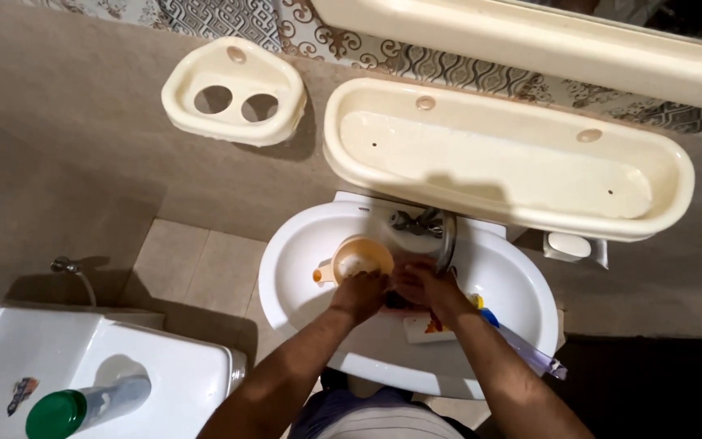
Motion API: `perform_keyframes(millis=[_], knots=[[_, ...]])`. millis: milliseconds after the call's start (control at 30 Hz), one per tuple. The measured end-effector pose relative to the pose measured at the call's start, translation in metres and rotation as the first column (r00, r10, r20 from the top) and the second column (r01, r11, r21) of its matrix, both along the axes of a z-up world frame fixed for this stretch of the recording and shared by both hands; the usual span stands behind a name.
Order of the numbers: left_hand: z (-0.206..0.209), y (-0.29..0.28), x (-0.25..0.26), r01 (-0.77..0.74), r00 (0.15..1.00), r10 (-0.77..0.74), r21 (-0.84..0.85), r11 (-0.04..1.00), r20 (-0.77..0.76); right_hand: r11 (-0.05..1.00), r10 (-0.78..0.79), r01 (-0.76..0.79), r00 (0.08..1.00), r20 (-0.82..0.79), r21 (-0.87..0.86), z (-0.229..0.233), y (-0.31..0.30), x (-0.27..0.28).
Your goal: Cleaning hairbrushes and combs in a bathroom sink and rinsing the area.
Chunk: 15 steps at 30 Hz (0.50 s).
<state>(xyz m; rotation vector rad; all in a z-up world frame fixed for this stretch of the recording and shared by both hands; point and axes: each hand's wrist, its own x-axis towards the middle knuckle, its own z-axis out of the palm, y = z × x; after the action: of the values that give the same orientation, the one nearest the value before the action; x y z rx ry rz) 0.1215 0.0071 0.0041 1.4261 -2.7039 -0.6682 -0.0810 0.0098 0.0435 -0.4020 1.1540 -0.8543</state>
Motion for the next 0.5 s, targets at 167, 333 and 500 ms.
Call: perform_keyframes(millis=[167,333,500], knots=[[0.083,-0.008,0.005,-0.129,0.985,0.148,-0.191,0.973,0.089,0.996,-0.019,0.007,0.991,-0.132,-0.093,0.000,0.001,-0.002],[0.004,-0.027,0.049,-0.442,0.890,0.456,-0.275,0.854,-0.016,0.996,-0.004,-0.013,0.983,-0.183,-0.092,-0.009,0.005,0.001],[0.013,-0.022,0.070,-0.541,0.837,0.547,0.115,0.833,-0.028,0.990,-0.048,0.017,0.974,-0.220,-0.143,-0.023,0.006,-0.001]])
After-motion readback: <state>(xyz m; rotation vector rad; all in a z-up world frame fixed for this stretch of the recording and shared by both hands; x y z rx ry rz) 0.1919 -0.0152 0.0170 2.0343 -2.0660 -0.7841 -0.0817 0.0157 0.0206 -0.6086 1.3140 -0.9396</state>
